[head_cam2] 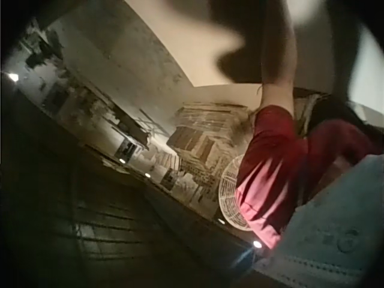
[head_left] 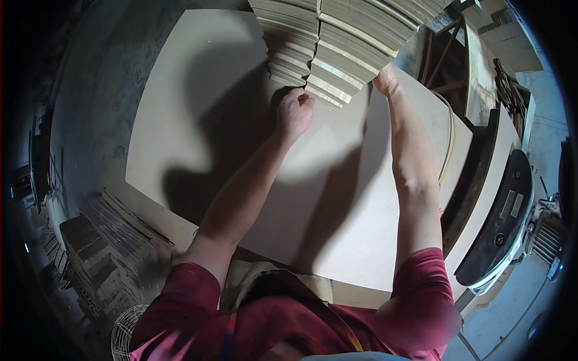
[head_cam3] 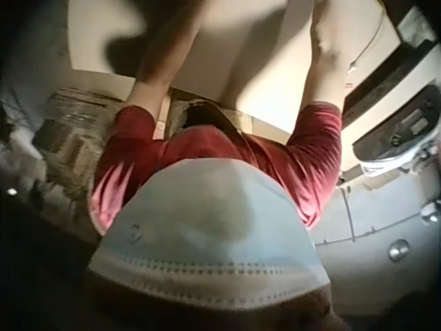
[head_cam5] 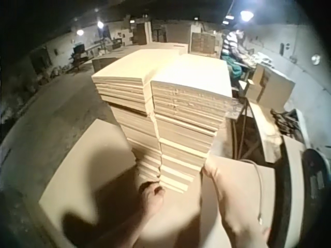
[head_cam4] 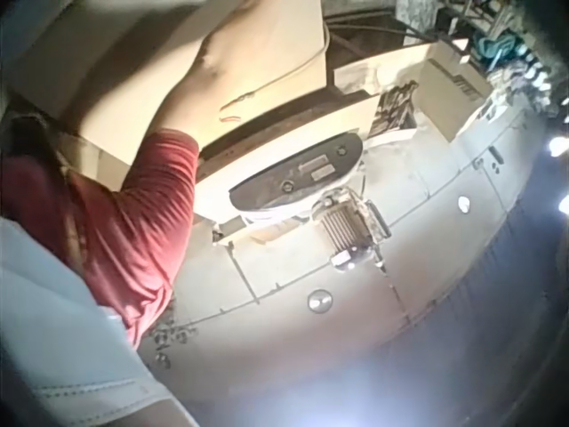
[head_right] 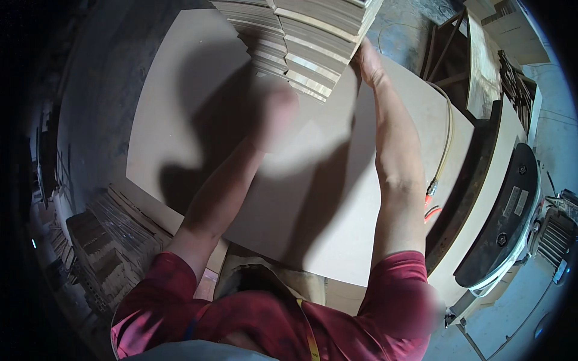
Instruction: Stacking rectangular wooden blocks and placing them into cardboard boxes.
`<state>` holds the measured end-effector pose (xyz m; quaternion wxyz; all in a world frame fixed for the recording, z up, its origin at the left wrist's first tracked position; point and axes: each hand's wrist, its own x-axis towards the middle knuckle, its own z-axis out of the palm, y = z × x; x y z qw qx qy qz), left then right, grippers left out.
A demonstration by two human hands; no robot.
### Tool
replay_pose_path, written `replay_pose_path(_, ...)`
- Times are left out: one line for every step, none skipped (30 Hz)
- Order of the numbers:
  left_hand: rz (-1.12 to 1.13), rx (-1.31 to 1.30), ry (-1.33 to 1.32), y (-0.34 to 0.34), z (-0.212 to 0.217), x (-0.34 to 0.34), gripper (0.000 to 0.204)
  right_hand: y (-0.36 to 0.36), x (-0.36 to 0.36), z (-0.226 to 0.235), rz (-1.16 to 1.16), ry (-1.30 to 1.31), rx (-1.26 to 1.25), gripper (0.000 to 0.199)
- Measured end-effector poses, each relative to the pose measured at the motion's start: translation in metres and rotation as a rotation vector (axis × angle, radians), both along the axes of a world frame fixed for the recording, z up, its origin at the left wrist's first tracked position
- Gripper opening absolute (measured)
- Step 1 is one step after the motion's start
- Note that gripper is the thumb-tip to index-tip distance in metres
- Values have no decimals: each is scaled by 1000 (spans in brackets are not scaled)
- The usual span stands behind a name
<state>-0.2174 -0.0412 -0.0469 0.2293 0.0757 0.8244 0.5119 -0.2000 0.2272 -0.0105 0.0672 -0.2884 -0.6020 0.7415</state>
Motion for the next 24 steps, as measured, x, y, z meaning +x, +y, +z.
replay_pose_path(6, -1, 1, -1, 0, 0, 35, -2, 0, -1, 6, 1, -1, 69)
replay_pose_path(-7, 4, 12, -4, 0, 0, 33, -5, 3, -3, 10, -2, 4, 71)
replay_pose_path(-19, 7, 23, -9, 1, 1, 32, -9, 8, -5, 15, -4, 9, 72)
replay_pose_path(-29, 11, 34, -14, 1, 3, 30, -13, 10, -6, 21, -5, 13, 73)
replay_pose_path(-39, 13, 45, -19, 2, 4, 29, -17, 10, -8, 28, -7, 17, 75)
replay_pose_path(-35, 17, 49, -20, 4, 7, 29, -13, 9, -20, 32, -3, 20, 75)
replay_pose_path(-47, 34, 33, -17, 3, 10, 28, 1, 10, -48, 25, -16, 7, 75)
replay_pose_path(-63, 58, 16, -12, 2, 15, 26, 21, 13, -76, 14, -29, 1, 75)
replay_pose_path(-82, 84, -1, -6, 1, 20, 25, 45, 19, -98, 1, -42, -3, 76)
replay_pose_path(-60, 65, -17, -22, -8, 20, 24, 39, 10, -117, 29, -55, -52, 76)
replay_pose_path(-48, 67, -13, -28, -12, 23, 24, 47, 10, -116, 41, -52, -50, 76)
replay_pose_path(-63, 59, -13, -34, -16, 26, 24, 58, 13, -113, -31, -149, -319, 75)
replay_pose_path(-80, 53, -12, -39, -19, 29, 24, 68, 15, -109, -105, -246, -585, 74)
replay_pose_path(-102, 46, -12, -42, -23, 34, 24, 77, 19, -106, -185, -344, -854, 74)
replay_pose_path(-125, 39, -14, -44, -28, 39, 24, 81, 22, -104, -269, -443, -1121, 73)
replay_pose_path(-126, 46, -12, -45, -32, 45, 24, 76, 30, -106, -271, -439, -1115, 73)
replay_pose_path(-139, 93, -30, -37, -34, 52, 25, 79, 56, -110, -341, -293, -989, 73)
replay_pose_path(-130, 113, -49, -42, -40, 59, 25, 57, 74, -121, -382, -164, -884, 73)
replay_pose_path(-124, 134, -69, -46, -46, 66, 25, 35, 94, -131, -426, -35, -775, 73)
replay_pose_path(-118, 156, -90, -51, -52, 73, 25, 14, 109, -132, -467, 92, -664, 74)
replay_pose_path(-109, 144, -87, -64, -61, 79, 25, -6, 100, -113, -458, 89, -676, 74)
replay_pose_path(-76, 150, -158, -80, -71, 83, 27, -40, 106, -96, -421, 58, -704, 74)
replay_pose_path(-73, 175, -229, -88, -77, 88, 28, -63, 116, -67, -408, 44, -710, 74)
replay_pose_path(-88, 207, -301, -92, -81, 89, 29, -78, 145, -37, -410, 37, -705, 74)
